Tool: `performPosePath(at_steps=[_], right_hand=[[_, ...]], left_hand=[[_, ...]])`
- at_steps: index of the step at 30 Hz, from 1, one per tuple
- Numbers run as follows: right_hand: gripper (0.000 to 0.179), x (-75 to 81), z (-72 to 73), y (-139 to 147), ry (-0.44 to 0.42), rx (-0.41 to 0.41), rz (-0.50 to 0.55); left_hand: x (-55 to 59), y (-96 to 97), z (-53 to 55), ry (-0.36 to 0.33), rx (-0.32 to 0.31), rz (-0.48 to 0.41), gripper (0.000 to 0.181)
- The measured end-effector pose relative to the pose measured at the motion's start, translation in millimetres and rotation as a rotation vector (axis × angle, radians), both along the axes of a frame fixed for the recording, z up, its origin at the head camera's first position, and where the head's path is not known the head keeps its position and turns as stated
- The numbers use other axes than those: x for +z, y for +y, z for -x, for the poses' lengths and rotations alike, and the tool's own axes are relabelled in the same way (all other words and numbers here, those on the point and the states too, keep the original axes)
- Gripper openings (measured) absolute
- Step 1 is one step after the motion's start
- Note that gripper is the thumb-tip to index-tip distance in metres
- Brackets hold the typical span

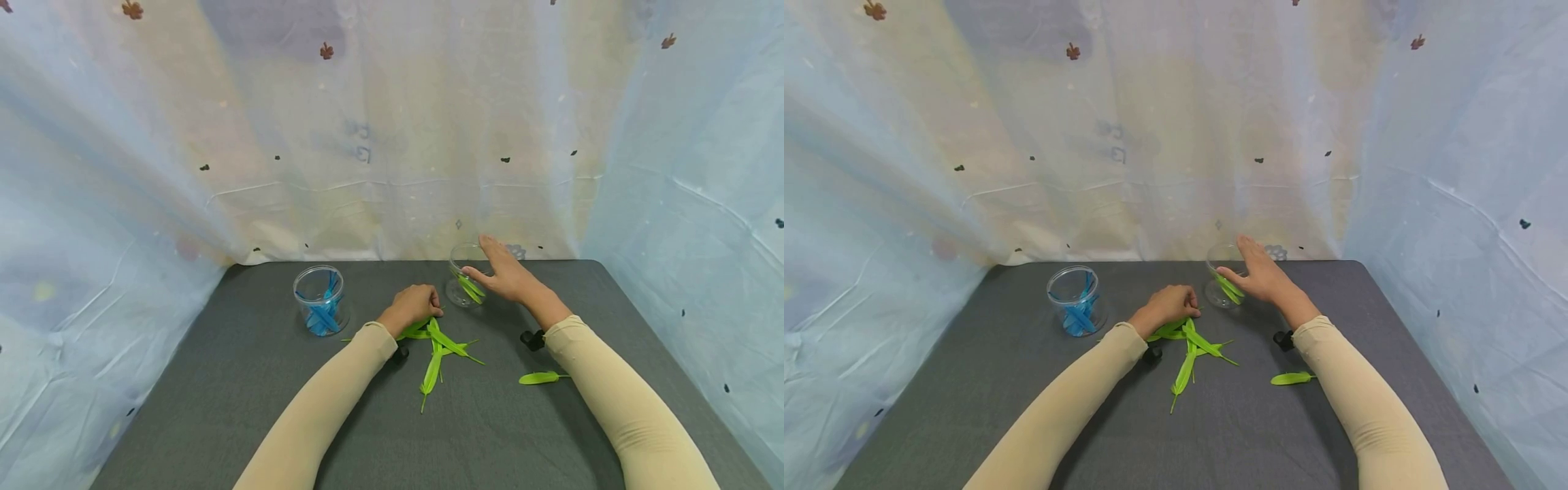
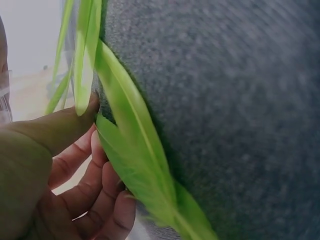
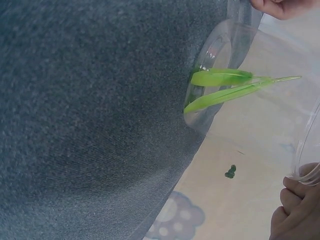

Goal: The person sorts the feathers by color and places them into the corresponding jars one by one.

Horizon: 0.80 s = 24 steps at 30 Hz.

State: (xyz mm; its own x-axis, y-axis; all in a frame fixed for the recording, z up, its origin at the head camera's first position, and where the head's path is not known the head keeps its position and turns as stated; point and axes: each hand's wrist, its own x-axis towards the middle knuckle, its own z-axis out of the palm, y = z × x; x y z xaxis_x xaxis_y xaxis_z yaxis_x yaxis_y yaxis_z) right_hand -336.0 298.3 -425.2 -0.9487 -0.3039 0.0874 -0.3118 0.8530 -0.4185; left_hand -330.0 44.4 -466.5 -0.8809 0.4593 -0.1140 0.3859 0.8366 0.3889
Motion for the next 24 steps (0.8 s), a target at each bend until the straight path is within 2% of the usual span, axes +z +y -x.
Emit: performPosePath(at_steps=[11,24], right_hand=[[0.104,-2.5,0.7,1.4,0.009,-0.001,-0.011],[0.104,-1.6,0.2,0.7,0.008,0.0,-0.011]], left_hand=[[1.9,2.2,-0.2,-0.003,0.01,0.018,0.019],[-6.5,2.4,4.1,0.01,0.03,0.011,0.02]])
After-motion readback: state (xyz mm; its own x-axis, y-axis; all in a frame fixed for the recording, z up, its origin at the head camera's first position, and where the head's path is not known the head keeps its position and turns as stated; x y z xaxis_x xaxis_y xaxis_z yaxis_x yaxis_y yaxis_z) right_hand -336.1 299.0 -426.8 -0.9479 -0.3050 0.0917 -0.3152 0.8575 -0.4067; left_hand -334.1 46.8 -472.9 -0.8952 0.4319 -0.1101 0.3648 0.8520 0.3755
